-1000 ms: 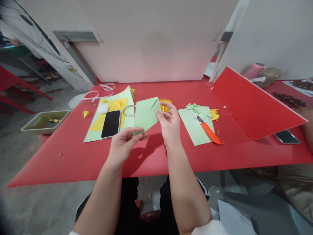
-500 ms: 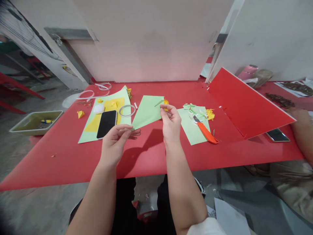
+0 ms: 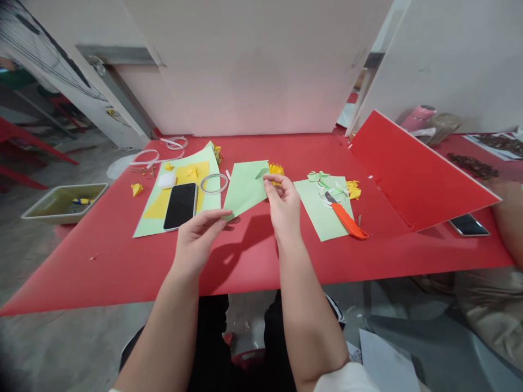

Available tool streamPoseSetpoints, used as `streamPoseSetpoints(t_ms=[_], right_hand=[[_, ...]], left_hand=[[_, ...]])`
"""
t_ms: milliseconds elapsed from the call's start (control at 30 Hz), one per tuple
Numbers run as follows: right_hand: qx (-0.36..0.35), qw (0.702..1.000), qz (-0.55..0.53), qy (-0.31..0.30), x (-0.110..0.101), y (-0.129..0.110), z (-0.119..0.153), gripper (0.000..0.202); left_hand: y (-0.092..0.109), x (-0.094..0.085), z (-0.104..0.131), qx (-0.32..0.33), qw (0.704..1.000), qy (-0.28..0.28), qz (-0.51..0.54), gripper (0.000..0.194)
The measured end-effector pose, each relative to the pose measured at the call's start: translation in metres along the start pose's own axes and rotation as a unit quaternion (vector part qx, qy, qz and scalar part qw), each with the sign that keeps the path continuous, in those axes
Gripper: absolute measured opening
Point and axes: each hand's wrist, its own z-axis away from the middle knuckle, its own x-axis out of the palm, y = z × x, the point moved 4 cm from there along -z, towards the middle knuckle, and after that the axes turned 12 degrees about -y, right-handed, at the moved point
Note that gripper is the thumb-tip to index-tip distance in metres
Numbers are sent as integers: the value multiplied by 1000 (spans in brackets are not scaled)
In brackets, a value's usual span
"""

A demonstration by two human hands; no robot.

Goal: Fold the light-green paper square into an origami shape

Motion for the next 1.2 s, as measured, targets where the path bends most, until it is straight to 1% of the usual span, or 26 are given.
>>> streamPoseSetpoints(t_ms=[100, 133, 233, 300, 467, 567, 600, 700, 800, 867, 933, 1000, 1067, 1133, 1200], right_hand=[[-5, 1000, -11, -24, 2, -2, 1, 26], [0, 999, -14, -43, 4, -3, 2, 29], [40, 991, -12, -130, 12, -7, 6, 49], [58, 984, -8, -166, 17, -11, 10, 55], [47, 985, -6, -166, 23, -17, 12, 54], [44, 982, 14, -184, 26, -18, 13, 49], [45, 980, 22, -192, 27, -19, 13, 47], [39, 976, 47, -211, 27, -19, 14, 43], [17, 980, 66, -185, 23, -16, 12, 37], [3, 986, 63, -156, 18, -13, 10, 32], [-6, 988, 49, -145, 16, -10, 9, 29], [-6, 987, 37, -156, 17, -9, 9, 30], [4, 982, 34, -185, 19, -10, 10, 33], [18, 975, 45, -218, 22, -12, 13, 37], [29, 969, 59, -236, 22, -14, 14, 36]], left_hand=[[0, -1, 0, -12, 1000, 14, -2, 16], [1, 0, -1, -16, 1000, 18, -4, 17], [0, 0, -1, -30, 999, 27, -8, 19], [-2, 0, -1, -36, 999, 30, -10, 21], [-4, 1, -2, -33, 999, 18, -17, 25], [-4, 4, -3, -18, 1000, 3, -10, 29], [-3, 4, -3, -11, 1000, 10, -14, 30], [-2, 1, -3, -1, 998, 56, -34, 30], [-2, -3, -3, 10, 997, 69, -33, 27], [-1, -5, -3, 19, 998, 62, -25, 26], [-1, -6, -3, 14, 999, 46, -18, 27], [-1, -6, -3, -1, 1000, 26, -17, 27], [0, -5, -3, -13, 999, 22, -31, 29], [2, -6, -2, -14, 998, 35, -55, 33], [3, -7, -2, -18, 996, 53, -69, 35]])
